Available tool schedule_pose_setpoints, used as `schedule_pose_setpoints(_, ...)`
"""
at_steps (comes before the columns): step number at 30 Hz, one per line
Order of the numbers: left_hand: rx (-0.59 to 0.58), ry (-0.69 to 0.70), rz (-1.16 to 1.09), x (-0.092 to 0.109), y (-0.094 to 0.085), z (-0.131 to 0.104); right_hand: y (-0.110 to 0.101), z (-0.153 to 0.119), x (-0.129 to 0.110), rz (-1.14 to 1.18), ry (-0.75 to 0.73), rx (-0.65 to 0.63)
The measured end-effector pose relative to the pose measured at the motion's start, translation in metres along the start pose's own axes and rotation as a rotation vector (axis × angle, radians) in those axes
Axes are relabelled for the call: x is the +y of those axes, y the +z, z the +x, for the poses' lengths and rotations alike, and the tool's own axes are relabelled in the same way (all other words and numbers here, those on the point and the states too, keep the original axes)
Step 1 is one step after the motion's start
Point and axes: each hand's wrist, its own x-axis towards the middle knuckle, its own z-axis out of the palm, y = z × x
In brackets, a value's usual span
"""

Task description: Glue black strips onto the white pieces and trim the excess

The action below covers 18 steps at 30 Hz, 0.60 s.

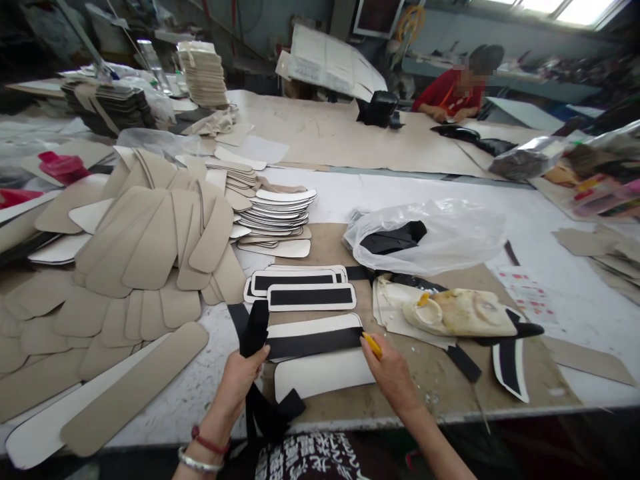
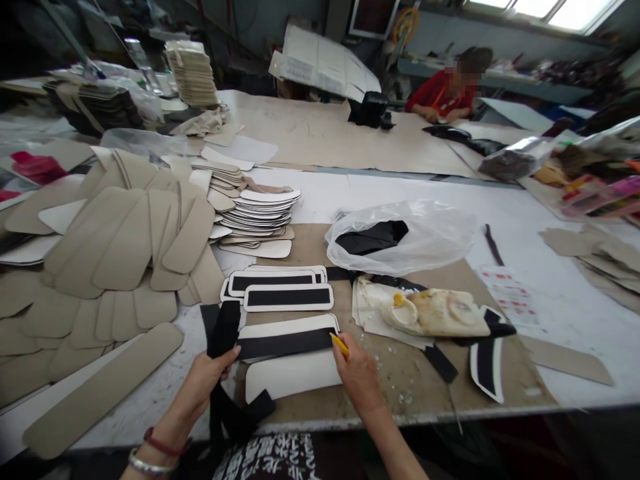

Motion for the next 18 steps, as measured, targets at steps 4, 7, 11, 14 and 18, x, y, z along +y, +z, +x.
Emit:
schedule_pose_setpoints(4, 0.122, 0.053, 0.181, -0.008, 0.009, 0.011, 0.007, 0.009, 0.003, -0.199, -0.098, 0.004)
schedule_pose_setpoints(7, 0.181, 0.067, 0.277, -0.009, 0.016, 0.014, 0.014, 0.016, 0.006, -0.280, -0.091, -0.026)
schedule_pose_setpoints(11, 0.248, 0.041, 0.321, -0.008, 0.022, 0.016, 0.021, 0.023, 0.010, -0.334, -0.042, -0.071)
schedule_pose_setpoints(14, 0.283, 0.001, 0.294, -0.012, 0.026, 0.019, 0.025, 0.026, 0.012, -0.345, 0.015, -0.082)
schedule_pose_setpoints(18, 0.297, -0.004, 0.144, -0.020, 0.031, 0.020, 0.026, 0.031, 0.014, -0.324, 0.030, -0.085)
